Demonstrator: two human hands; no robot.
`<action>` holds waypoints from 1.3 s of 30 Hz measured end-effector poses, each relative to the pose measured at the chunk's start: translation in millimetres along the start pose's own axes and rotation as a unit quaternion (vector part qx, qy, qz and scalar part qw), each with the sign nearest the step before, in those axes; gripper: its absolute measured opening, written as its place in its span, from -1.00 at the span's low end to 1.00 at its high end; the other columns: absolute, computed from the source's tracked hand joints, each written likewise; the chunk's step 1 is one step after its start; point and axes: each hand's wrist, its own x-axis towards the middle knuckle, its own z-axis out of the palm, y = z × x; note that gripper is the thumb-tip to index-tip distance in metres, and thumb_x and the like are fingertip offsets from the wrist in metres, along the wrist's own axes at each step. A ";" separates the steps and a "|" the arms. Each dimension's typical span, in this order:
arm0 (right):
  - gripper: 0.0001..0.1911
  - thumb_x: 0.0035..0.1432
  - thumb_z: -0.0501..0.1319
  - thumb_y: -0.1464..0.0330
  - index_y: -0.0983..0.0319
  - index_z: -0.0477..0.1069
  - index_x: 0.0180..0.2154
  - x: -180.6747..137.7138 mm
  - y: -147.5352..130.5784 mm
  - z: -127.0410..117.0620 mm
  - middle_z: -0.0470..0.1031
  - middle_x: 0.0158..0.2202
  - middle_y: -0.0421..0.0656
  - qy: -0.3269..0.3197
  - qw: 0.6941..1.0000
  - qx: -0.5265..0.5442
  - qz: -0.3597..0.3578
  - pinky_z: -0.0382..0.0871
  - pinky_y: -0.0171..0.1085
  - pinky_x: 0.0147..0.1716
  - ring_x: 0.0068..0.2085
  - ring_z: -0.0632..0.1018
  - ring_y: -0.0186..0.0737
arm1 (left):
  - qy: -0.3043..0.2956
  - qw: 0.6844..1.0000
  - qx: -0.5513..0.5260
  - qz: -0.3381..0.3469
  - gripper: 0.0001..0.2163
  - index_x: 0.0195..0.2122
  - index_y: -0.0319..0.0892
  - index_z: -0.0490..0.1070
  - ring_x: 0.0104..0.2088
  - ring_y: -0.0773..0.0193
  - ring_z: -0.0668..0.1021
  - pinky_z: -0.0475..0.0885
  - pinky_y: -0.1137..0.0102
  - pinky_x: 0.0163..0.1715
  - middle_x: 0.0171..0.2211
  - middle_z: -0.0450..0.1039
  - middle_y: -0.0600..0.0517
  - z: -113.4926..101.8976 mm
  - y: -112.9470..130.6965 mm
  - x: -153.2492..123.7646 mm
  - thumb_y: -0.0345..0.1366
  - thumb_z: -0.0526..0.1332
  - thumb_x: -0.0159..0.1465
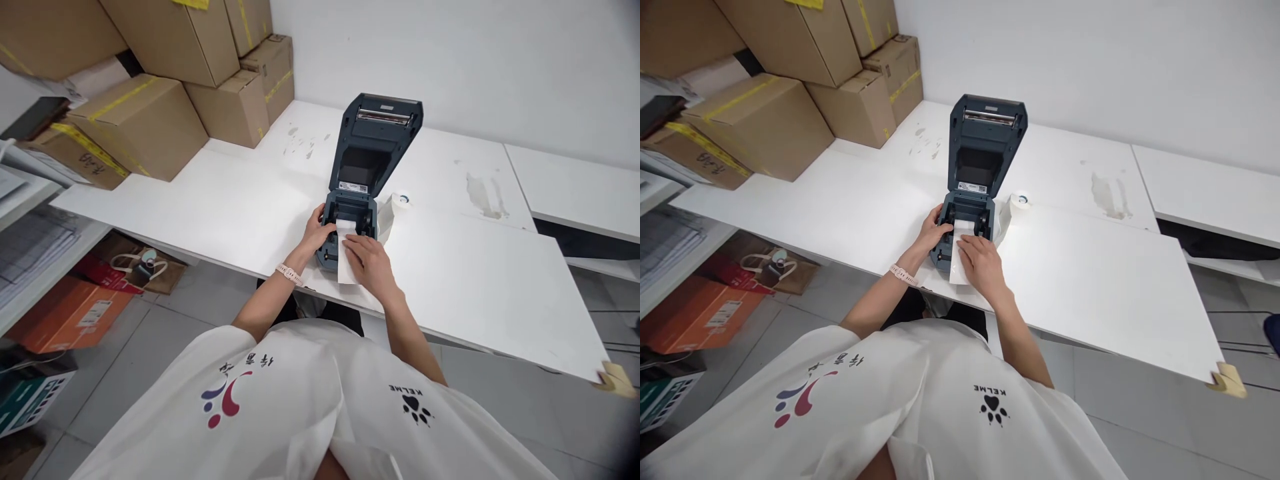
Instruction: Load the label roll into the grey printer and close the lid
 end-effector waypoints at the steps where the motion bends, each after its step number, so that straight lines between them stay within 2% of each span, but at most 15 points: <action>1: -0.61 0.45 0.02 0.27 0.11 0.53 0.13 -8.5 -3.7 4.5 0.58 0.18 -0.03 0.020 1.000 0.001 0.000 0.41 0.19 0.21 0.18 0.56 0.12 | 0.000 1.000 0.002 -0.003 -0.26 0.38 -0.19 0.16 0.32 0.06 0.43 0.40 0.25 0.26 0.38 0.30 -0.13 0.0 -0.2 0.6 -0.37 0.23 0.11; 4: -0.58 0.45 0.07 0.22 -0.03 0.41 0.26 -24.2 -13.1 16.5 0.50 0.27 -0.10 0.045 0.999 -0.010 0.000 0.31 0.27 0.30 0.30 0.50 0.09 | 0.002 1.000 0.011 -0.007 -0.24 0.38 -0.16 0.15 0.32 0.08 0.43 0.39 0.27 0.26 0.39 0.29 -0.12 -0.2 -1.9 2.1 -0.34 0.26 0.11; 10: -0.48 0.40 0.16 0.14 -0.04 0.30 0.34 -31.8 -20.4 21.1 0.39 0.36 -0.05 0.032 0.999 -0.035 -0.004 0.25 0.28 0.34 0.36 0.43 0.12 | -0.004 1.000 0.016 -0.014 -0.23 0.40 -0.13 0.12 0.27 0.08 0.48 0.44 0.28 0.19 0.40 0.27 -0.14 -0.5 -5.5 1.4 -0.29 0.28 0.13; 16: -0.50 0.39 0.16 0.10 0.01 0.38 0.29 -28.9 -19.6 16.8 0.38 0.36 -0.05 0.009 1.000 -0.016 0.016 0.22 0.28 0.35 0.37 0.41 0.15 | 0.001 0.999 0.040 -0.014 -0.29 0.37 -0.13 0.19 0.27 0.03 0.48 0.42 0.23 0.22 0.37 0.32 -0.15 -0.8 -1.7 1.9 -0.26 0.29 0.16; 19: -0.56 0.38 0.15 0.10 0.04 0.47 0.21 -32.5 -20.6 16.5 0.42 0.34 -0.05 0.018 1.000 0.010 0.019 0.22 0.25 0.36 0.36 0.42 0.12 | 0.004 0.997 0.081 0.003 -0.29 0.39 -0.14 0.17 0.34 -0.03 0.41 0.34 0.14 0.31 0.38 0.30 -0.17 -2.0 0.6 -16.4 -0.16 0.30 0.22; 21: -0.62 0.37 0.17 0.10 0.00 0.53 0.12 -36.4 -20.9 13.3 0.52 0.25 -0.10 0.032 0.997 0.060 0.025 0.24 0.26 0.36 0.31 0.49 0.12 | 0.003 0.994 0.109 0.015 -0.20 0.45 -0.10 0.05 0.45 -0.05 0.26 0.21 0.12 0.41 0.47 0.15 -0.15 -3.5 -1.0 -39.0 -0.06 0.32 0.24; 23: -0.71 0.36 0.17 0.10 -0.04 0.60 -0.02 -35.3 -17.5 3.9 0.66 0.08 -0.14 0.077 0.986 0.136 0.053 0.36 0.23 0.29 0.18 0.61 0.11 | -0.009 0.993 0.115 0.003 -0.11 0.49 -0.01 -0.06 0.52 -0.07 0.09 0.12 0.10 0.46 0.54 -0.05 -0.09 -6.0 -5.3 -64.1 0.04 0.34 0.23; 25: -0.69 0.38 0.14 0.07 -0.01 0.61 -0.10 -21.3 -6.7 -13.3 0.69 -0.03 -0.14 0.153 0.965 0.189 0.100 0.46 0.15 0.22 0.09 0.65 0.08 | -0.023 0.994 0.104 -0.032 -0.06 0.50 0.06 -0.09 0.53 -0.12 0.06 0.20 0.09 0.42 0.55 -0.08 -0.05 -9.2 -10.4 -84.7 0.09 0.37 0.20; 26: -0.65 0.38 0.12 0.04 0.02 0.60 -0.08 -7.4 2.4 -24.1 0.68 0.00 -0.11 0.197 0.952 0.199 0.123 0.48 0.11 0.21 0.11 0.63 0.07 | -0.027 0.994 0.098 -0.050 -0.04 0.51 0.09 -0.10 0.52 -0.14 0.08 0.25 0.08 0.39 0.55 -0.06 -0.04 -10.7 -12.5 -92.0 0.10 0.38 0.18; 28: -0.51 0.40 0.05 -0.03 0.07 0.48 0.15 34.6 27.4 -47.3 0.52 0.22 -0.09 0.254 0.937 0.197 0.139 0.28 0.12 0.37 0.31 0.46 0.06 | -0.024 0.993 0.090 -0.070 -0.04 0.50 0.12 -0.07 0.50 -0.17 0.14 0.32 0.07 0.34 0.52 0.04 -0.05 -13.2 -14.8 -100.0 0.09 0.40 0.16; 31: -0.26 0.34 0.02 -0.19 0.01 0.16 0.39 118.0 69.8 -76.1 0.11 0.49 -0.22 0.280 0.912 0.278 0.114 0.01 0.08 0.49 0.52 0.10 0.00 | -0.023 0.995 0.079 -0.064 -0.05 0.50 0.13 -0.04 0.45 -0.16 0.24 0.37 0.07 0.30 0.47 0.18 -0.06 -14.7 -13.7 -101.7 0.05 0.42 0.16; 33: -0.21 0.35 -0.09 -0.23 -0.01 0.00 0.44 167.0 88.0 -87.5 -0.04 0.53 -0.29 0.232 0.902 0.340 0.129 -0.10 0.07 0.50 0.56 -0.04 -0.07 | -0.033 0.995 0.071 -0.064 -0.04 0.50 0.12 -0.07 0.43 -0.15 0.29 0.39 0.09 0.29 0.47 0.17 -0.07 -14.9 -11.7 -101.4 0.06 0.41 0.16; 34: -0.21 0.37 -0.18 -0.23 0.01 0.02 0.43 184.2 91.6 -90.9 0.02 0.52 -0.27 0.181 0.899 0.374 0.138 -0.01 0.09 0.48 0.55 0.00 -0.05 | -0.040 0.995 0.066 -0.066 -0.03 0.51 0.10 -0.09 0.42 -0.15 0.30 0.41 0.10 0.27 0.48 0.15 -0.08 -15.2 -11.1 -101.6 0.07 0.40 0.17; 36: -0.18 0.36 -0.31 -0.24 0.04 0.10 0.39 199.2 87.9 -93.5 0.21 0.43 -0.22 0.124 0.892 0.411 0.142 0.19 0.06 0.41 0.48 0.19 -0.04 | -0.057 0.994 0.053 -0.072 0.00 0.52 0.04 -0.14 0.41 -0.14 0.33 0.43 0.12 0.26 0.49 0.11 -0.12 -16.7 -11.8 -102.9 0.09 0.39 0.18; 39: -0.16 0.30 -0.26 -0.30 0.09 0.27 0.23 174.2 65.1 -88.9 0.44 0.25 -0.13 0.145 0.882 0.434 0.116 0.39 -0.06 0.28 0.28 0.45 -0.06 | -0.080 0.994 0.035 -0.069 0.01 0.53 0.01 -0.18 0.42 -0.10 0.31 0.40 0.16 0.29 0.51 0.05 -0.13 -22.5 -18.0 -104.3 0.09 0.37 0.19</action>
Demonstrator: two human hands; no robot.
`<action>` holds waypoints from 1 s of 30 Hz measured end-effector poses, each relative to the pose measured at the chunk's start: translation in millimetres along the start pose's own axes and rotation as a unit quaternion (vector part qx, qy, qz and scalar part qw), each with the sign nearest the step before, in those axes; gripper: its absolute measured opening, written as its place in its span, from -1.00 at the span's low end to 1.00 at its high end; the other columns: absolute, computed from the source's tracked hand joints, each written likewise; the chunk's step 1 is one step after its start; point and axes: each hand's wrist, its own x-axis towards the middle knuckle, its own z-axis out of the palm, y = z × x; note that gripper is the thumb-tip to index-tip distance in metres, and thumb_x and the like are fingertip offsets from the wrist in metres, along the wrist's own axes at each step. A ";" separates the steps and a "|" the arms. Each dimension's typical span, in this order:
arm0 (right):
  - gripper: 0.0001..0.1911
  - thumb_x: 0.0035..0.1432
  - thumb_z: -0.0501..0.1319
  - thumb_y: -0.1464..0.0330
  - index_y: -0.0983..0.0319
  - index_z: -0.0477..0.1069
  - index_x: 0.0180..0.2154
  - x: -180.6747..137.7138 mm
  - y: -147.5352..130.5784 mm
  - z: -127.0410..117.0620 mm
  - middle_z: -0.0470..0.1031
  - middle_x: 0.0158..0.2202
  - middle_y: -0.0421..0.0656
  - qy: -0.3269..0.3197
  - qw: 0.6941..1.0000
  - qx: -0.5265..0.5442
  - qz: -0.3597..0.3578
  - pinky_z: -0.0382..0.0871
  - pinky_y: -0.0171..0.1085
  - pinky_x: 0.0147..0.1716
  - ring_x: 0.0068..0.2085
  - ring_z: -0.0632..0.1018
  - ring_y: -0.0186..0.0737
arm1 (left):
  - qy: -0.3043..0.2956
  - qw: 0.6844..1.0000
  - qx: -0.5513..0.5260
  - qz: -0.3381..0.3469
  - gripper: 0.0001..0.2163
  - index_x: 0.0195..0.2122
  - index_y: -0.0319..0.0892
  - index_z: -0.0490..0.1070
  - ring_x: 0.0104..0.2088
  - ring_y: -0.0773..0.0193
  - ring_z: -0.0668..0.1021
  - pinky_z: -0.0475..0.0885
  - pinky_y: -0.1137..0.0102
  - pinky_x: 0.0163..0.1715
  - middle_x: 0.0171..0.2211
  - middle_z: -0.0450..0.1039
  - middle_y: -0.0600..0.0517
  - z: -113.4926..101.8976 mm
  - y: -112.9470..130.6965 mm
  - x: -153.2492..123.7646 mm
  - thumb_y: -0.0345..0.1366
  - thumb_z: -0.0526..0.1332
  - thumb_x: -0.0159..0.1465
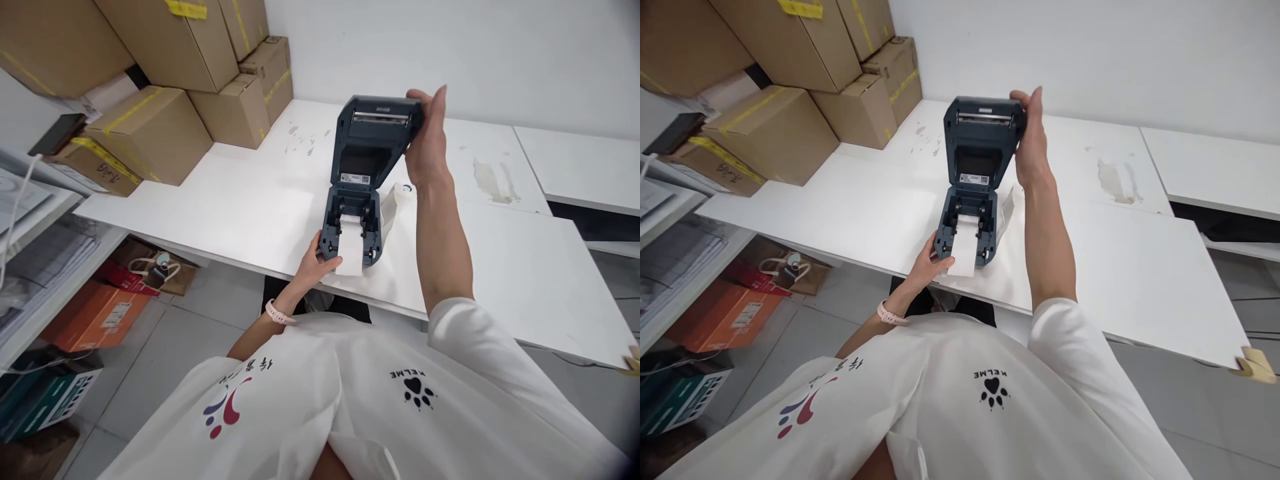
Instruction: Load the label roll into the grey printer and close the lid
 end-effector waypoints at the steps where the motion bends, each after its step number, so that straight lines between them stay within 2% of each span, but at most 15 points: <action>1: -0.17 0.29 -0.22 -0.31 0.13 0.32 0.16 -19.8 -1.0 2.3 0.49 0.20 -0.10 0.008 1.000 0.015 -0.012 0.40 -0.07 0.27 0.23 0.49 -0.06 | -0.002 1.000 -0.005 0.001 -0.01 0.53 0.01 -0.18 0.44 -0.08 0.28 0.38 0.18 0.31 0.53 0.01 -0.12 -2.7 -2.6 0.1 0.11 0.35 0.21; 4: -0.24 0.30 -0.13 -0.29 0.16 0.43 0.01 -87.6 3.7 6.6 0.50 0.20 -0.07 0.006 0.999 0.008 -0.032 0.30 0.01 0.34 0.25 0.49 0.00 | 0.021 0.999 -0.032 -0.007 -0.16 0.52 0.03 -0.14 0.50 0.00 0.17 0.31 0.21 0.36 0.55 -0.06 -0.06 -11.5 -5.0 2.1 0.19 0.16 0.32; 7: -0.38 0.29 0.06 -0.22 0.00 0.41 0.13 -146.2 19.3 11.5 0.25 0.43 -0.25 -0.025 0.993 -0.111 -0.017 0.17 0.02 0.43 0.47 0.21 0.01 | 0.042 0.998 -0.044 0.007 -0.27 0.51 0.07 -0.12 0.52 0.06 0.13 0.28 0.21 0.39 0.55 -0.04 0.00 -16.5 6.3 6.9 0.21 -0.03 0.40; 9: -0.31 0.25 0.16 -0.18 -0.10 0.23 0.32 -172.8 33.1 16.4 0.05 0.52 -0.30 -0.033 0.988 -0.149 0.015 0.17 0.02 0.44 0.53 0.07 -0.01 | 0.050 0.998 -0.042 0.023 -0.30 0.51 0.08 -0.11 0.53 0.06 0.09 0.24 0.20 0.41 0.55 -0.07 0.04 -15.3 19.1 11.9 0.20 -0.05 0.41; 11: -0.14 0.23 0.19 -0.16 -0.11 -0.02 0.44 -189.7 46.5 21.1 -0.06 0.55 -0.28 -0.013 0.990 -0.127 0.062 0.16 0.03 0.45 0.54 0.03 -0.01 | 0.059 0.997 -0.049 0.024 -0.27 0.51 0.07 -0.11 0.54 0.05 0.02 0.18 0.18 0.44 0.56 -0.12 0.04 -10.5 31.0 17.8 0.19 0.03 0.40; 14: 0.04 0.16 0.29 -0.13 -0.12 -0.17 0.49 -202.9 60.1 25.0 -0.09 0.56 -0.26 0.027 0.987 -0.039 0.155 0.12 0.05 0.47 0.55 0.00 -0.01 | 0.057 0.996 -0.068 0.009 -0.16 0.50 0.06 -0.09 0.55 -0.02 -0.01 0.14 0.14 0.47 0.57 -0.16 0.02 -0.2 39.4 25.1 0.15 0.24 0.29; 18: 0.02 0.11 0.35 -0.08 -0.11 -0.06 0.47 -209.2 64.9 26.2 0.10 0.50 -0.23 0.030 0.968 0.068 0.239 0.15 0.10 0.46 0.49 0.18 0.04 | 0.022 0.994 -0.112 0.003 -0.13 0.46 -0.03 0.01 0.44 -0.12 0.27 0.29 0.06 0.39 0.47 0.15 -0.12 9.8 35.0 27.9 0.08 0.35 0.22; 21: -0.05 0.14 0.33 -0.03 -0.06 0.01 0.45 -209.1 66.8 28.0 0.22 0.45 -0.20 0.030 0.966 0.083 0.242 0.21 0.09 0.44 0.43 0.29 0.03 | 0.023 0.993 -0.115 0.028 -0.22 0.41 -0.06 0.13 0.37 -0.12 0.38 0.37 0.06 0.32 0.39 0.31 -0.13 11.9 31.2 30.1 0.06 0.35 0.23; 25: -0.09 0.14 0.29 -0.05 -0.10 0.04 0.44 -206.6 72.7 30.0 0.28 0.42 -0.24 0.023 0.979 0.046 0.196 0.32 0.09 0.38 0.40 0.33 0.03 | 0.044 0.994 -0.083 0.058 -0.27 0.36 -0.05 0.20 0.34 -0.09 0.41 0.37 0.11 0.29 0.35 0.34 -0.11 11.6 28.8 32.2 0.07 0.34 0.23; 27: -0.10 0.13 0.28 -0.05 -0.12 0.05 0.43 -205.9 74.5 31.0 0.28 0.42 -0.25 0.027 0.981 0.037 0.190 0.33 0.11 0.36 0.40 0.32 0.04 | 0.061 0.994 -0.060 0.061 -0.29 0.35 -0.03 0.20 0.33 -0.06 0.41 0.38 0.13 0.26 0.36 0.33 -0.12 11.9 25.2 24.5 0.09 0.32 0.24; 30: -0.07 0.10 0.31 -0.01 -0.08 0.05 0.43 -205.6 73.8 33.4 0.28 0.42 -0.22 0.049 0.975 0.061 0.208 0.31 0.11 0.37 0.40 0.33 0.05 | 0.169 0.983 0.015 0.066 -0.38 0.23 -0.05 0.31 0.21 0.05 0.47 0.42 0.21 0.13 0.26 0.39 -0.13 14.1 13.4 -0.9 0.08 0.34 0.22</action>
